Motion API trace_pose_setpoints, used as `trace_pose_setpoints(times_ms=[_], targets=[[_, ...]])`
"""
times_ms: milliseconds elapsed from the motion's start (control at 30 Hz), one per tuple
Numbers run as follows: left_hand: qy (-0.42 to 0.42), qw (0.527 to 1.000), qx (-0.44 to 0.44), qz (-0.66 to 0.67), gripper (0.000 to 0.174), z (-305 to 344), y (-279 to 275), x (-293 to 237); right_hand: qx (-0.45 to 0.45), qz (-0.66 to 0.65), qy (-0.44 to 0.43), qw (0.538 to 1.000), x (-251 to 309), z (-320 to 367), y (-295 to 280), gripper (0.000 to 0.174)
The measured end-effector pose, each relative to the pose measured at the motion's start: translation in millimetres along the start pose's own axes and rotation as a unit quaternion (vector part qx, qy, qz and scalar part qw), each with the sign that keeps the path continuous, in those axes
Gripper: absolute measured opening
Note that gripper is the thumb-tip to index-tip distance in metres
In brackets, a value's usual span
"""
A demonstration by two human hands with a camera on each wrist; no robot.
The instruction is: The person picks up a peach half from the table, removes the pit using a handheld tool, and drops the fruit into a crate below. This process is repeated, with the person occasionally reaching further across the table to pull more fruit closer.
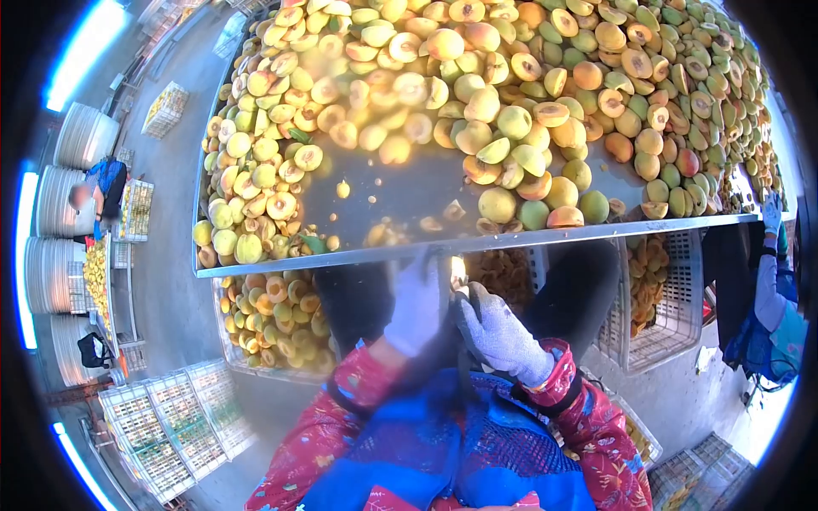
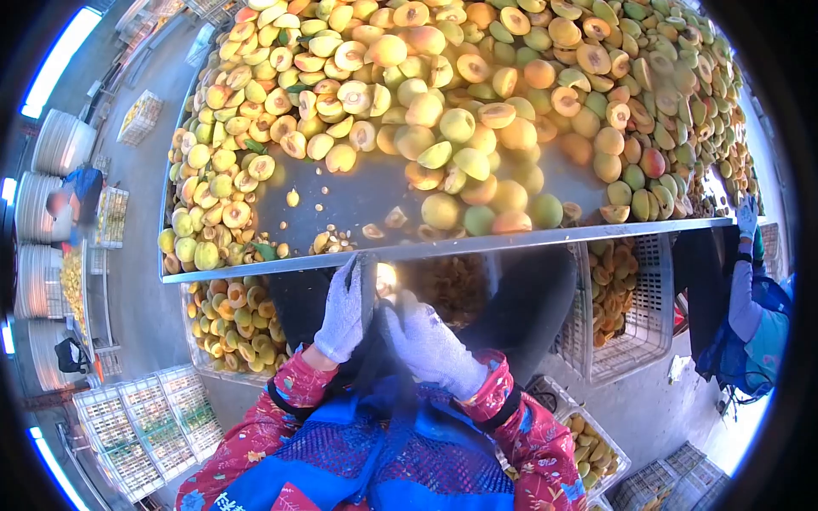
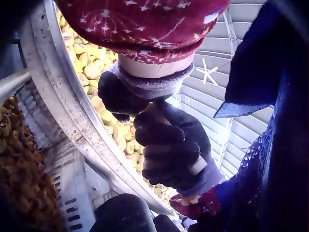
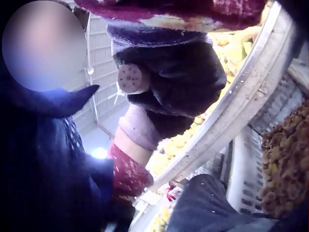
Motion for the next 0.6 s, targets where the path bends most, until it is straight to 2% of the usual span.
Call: trace_pose_setpoints(times_ms=[67,100,200,233,300,333,367,400,433,467,500,533,567,600], targets=[[-0.041,0.999,0.005,0.024,0.054,7,12,4,0.001,-0.078,0.068,0.995,-2,1,0,0.026],[-0.061,0.998,0.004,0.035,0.055,7,16,6,0.002,-0.160,0.117,0.980,6,-1,-2,0.025],[-0.112,0.994,-0.014,0.008,0.043,13,19,2,0.017,-0.365,0.207,0.908,20,1,-7,0.026],[-0.177,0.978,-0.020,0.109,0.039,14,19,3,0.026,-0.423,0.226,0.877,21,1,-8,0.027],[-0.289,0.907,-0.034,0.304,0.032,8,16,2,0.086,-0.484,0.223,0.842,16,6,-9,0.027],[-0.299,0.901,-0.009,0.315,0.029,0,6,-4,0.116,-0.510,0.215,0.825,12,5,-7,0.027],[-0.326,0.897,0.050,0.293,0.028,-6,5,-5,0.067,-0.312,0.178,0.931,-8,-2,0,0.027],[-0.350,0.892,0.103,0.269,0.028,-10,4,-3,0.028,-0.284,0.129,0.950,-4,1,0,0.024],[-0.211,0.958,0.032,0.193,0.030,-5,9,0,-0.013,-0.250,0.082,0.965,0,3,-1,0.021],[-0.067,0.991,-0.040,0.106,0.032,2,18,1,0.005,-0.279,0.113,0.954,-16,2,6,0.020],[-0.127,0.977,-0.041,0.167,0.032,-4,13,-2,0.047,-0.426,0.165,0.888,-20,2,10,0.021],[-0.189,0.954,-0.032,0.231,0.033,-4,9,-7,0.073,-0.552,0.230,0.798,-18,1,13,0.023],[-0.152,0.964,-0.070,0.207,0.031,1,13,-6,0.089,-0.593,0.234,0.765,-13,6,12,0.024],[-0.175,0.946,-0.053,0.269,0.030,-5,11,-6,0.105,-0.632,0.240,0.730,-8,8,10,0.025]])
Point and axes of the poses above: each hand's wrist, its own z-axis away from the middle knuckle, its own y-axis out of the palm, x = y × z, the point moved 3 cm from there along -z, towards the middle knuckle, and after that the axes turned 1 degree about -y, right-handed, at the moved point
